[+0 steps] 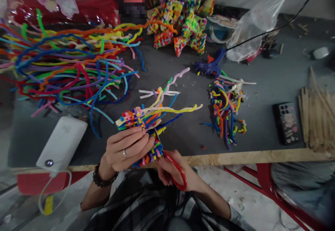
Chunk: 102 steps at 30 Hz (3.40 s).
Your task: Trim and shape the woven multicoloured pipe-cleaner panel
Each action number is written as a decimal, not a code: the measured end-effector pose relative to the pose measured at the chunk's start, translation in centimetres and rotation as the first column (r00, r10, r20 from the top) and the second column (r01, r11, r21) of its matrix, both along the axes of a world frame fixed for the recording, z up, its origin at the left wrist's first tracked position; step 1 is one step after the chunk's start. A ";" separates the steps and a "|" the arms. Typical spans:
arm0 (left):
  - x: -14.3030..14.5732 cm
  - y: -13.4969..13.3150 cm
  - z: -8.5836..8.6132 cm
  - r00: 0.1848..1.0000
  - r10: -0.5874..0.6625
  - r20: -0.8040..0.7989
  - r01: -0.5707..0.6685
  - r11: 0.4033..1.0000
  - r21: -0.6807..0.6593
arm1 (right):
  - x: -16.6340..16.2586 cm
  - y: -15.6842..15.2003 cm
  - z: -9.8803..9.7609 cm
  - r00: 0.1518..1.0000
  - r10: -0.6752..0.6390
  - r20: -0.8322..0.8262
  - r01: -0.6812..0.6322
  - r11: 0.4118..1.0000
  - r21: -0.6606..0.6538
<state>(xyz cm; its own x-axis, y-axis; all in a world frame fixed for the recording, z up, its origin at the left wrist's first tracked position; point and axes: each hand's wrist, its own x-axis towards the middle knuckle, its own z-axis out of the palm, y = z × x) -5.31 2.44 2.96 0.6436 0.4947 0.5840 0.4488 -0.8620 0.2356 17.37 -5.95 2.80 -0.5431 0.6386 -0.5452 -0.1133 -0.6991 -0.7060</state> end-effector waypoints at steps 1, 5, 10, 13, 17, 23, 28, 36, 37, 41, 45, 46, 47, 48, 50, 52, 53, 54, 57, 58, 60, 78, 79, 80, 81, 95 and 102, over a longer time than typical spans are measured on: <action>0.0 -0.1 0.1 1.000 0.014 -0.004 -0.014 1.000 -0.008 | 0.1 -0.1 0.0 1.000 0.010 -0.011 -0.011 1.000 -0.008; 0.0 -0.1 0.2 1.000 0.011 -0.008 -0.011 1.000 0.015 | 0.6 -0.1 0.0 1.000 -0.001 -0.031 0.000 0.999 -0.039; -0.3 -0.4 0.3 0.998 -0.009 -0.066 0.015 0.996 0.086 | 0.5 0.2 0.1 0.993 -0.038 -0.112 0.045 0.997 0.064; -0.6 -0.8 0.4 0.995 -0.021 -0.101 0.036 0.988 0.151 | 0.3 0.3 -0.1 0.991 -0.019 -0.133 0.042 0.985 0.167; -0.6 -1.2 0.4 0.990 -0.017 -0.137 0.038 0.988 0.150 | 0.4 0.2 -0.3 0.989 -0.005 -0.148 0.028 0.988 0.152; -0.5 -1.4 0.2 0.993 -0.028 -0.114 0.044 0.989 0.140 | -0.1 -0.1 -0.3 0.995 -0.057 -0.083 0.064 0.994 0.084; -0.5 -1.3 -0.1 0.995 -0.018 -0.098 0.030 0.992 0.126 | -0.3 0.2 0.1 0.996 -0.083 -0.015 0.084 0.990 0.113; -0.6 -1.0 -0.7 0.995 0.002 -0.104 0.008 0.996 0.090 | -0.2 0.1 0.2 0.996 -0.054 0.069 0.052 0.998 0.031; -0.7 -1.0 -0.7 0.995 0.002 -0.104 0.009 0.994 0.105 | -0.3 0.1 0.1 0.996 -0.060 0.071 0.057 0.998 0.040; -0.7 -1.1 -0.5 0.993 0.013 -0.119 0.004 0.989 0.145 | -0.2 0.0 -0.1 0.997 -0.057 0.047 0.052 0.994 0.099; -0.5 -1.3 -0.4 0.985 -0.003 -0.173 0.036 0.982 0.186 | 0.0 0.1 -0.3 0.998 -0.051 -0.030 0.053 0.998 0.040; -0.5 -1.4 -0.4 0.986 -0.002 -0.169 0.033 0.982 0.185 | 0.0 0.1 -0.3 0.998 -0.052 -0.031 0.053 0.998 0.029; -0.5 -1.4 -0.5 0.987 0.003 -0.160 0.026 0.984 0.175 | 0.0 0.2 -0.3 0.998 -0.052 -0.024 0.052 0.998 0.029; -0.6 -1.4 -0.5 0.989 0.003 -0.151 0.022 0.986 0.163 | 0.1 0.2 -0.3 0.998 -0.055 -0.009 0.056 0.998 0.037; -0.7 -1.4 -0.6 0.992 -0.005 -0.128 0.024 0.989 0.143 | 0.1 0.2 -0.3 0.998 -0.067 0.018 0.066 0.996 0.062; -0.7 -1.3 -0.7 0.994 -0.018 -0.109 0.031 0.993 0.118 | 0.2 0.3 -0.1 0.997 -0.072 0.035 0.069 0.995 0.078; -0.7 -1.3 -0.7 0.995 -0.018 -0.094 0.027 0.994 0.102 | 0.2 0.3 0.0 0.997 -0.066 0.043 0.062 0.995 0.076; -0.6 -1.3 -0.7 0.997 -0.012 -0.077 0.019 0.996 0.086 | 0.2 0.4 0.1 0.997 -0.055 0.049 0.052 0.997 0.065; -0.5 -1.3 -0.7 0.999 0.015 -0.050 -0.012 0.998 0.054 | 0.2 0.4 0.3 0.999 -0.029 0.035 0.028 0.999 0.015; -0.4 -1.3 -0.7 0.999 0.018 -0.048 -0.015 0.998 0.053 | 0.2 0.4 0.3 0.999 -0.025 0.023 0.025 1.000 0.013; -0.3 -1.2 -0.7 0.999 0.017 -0.044 -0.014 0.998 0.057 | 0.2 0.4 0.4 1.000 -0.021 0.004 0.021 0.999 0.039; -0.4 -0.9 -0.4 1.000 -0.010 -0.024 0.010 1.000 0.018 | -0.3 0.0 0.1 0.999 -0.033 -0.018 0.033 0.999 -0.039; -0.4 -0.9 -0.3 0.999 -0.016 -0.037 0.017 1.000 0.026 | -0.4 0.0 0.1 0.999 -0.046 -0.025 0.045 0.999 -0.026; -0.5 -0.9 -0.3 0.998 -0.028 -0.053 0.030 0.999 0.035 | -0.4 0.1 0.1 0.998 -0.053 -0.030 0.053 0.999 -0.004; -0.5 -0.9 -0.3 0.997 -0.039 -0.068 0.043 0.998 0.045 | -0.3 0.2 0.1 0.998 -0.056 -0.032 0.057 0.998 0.019; 0.1 -0.3 -0.1 0.999 -0.012 -0.045 0.014 0.999 0.042 | 0.1 0.8 0.2 0.998 -0.049 0.031 0.048 0.999 0.024; 0.0 -0.3 0.0 1.000 0.005 -0.005 -0.005 0.999 -0.033 | 0.2 0.9 0.3 0.998 -0.049 0.040 0.048 0.998 0.032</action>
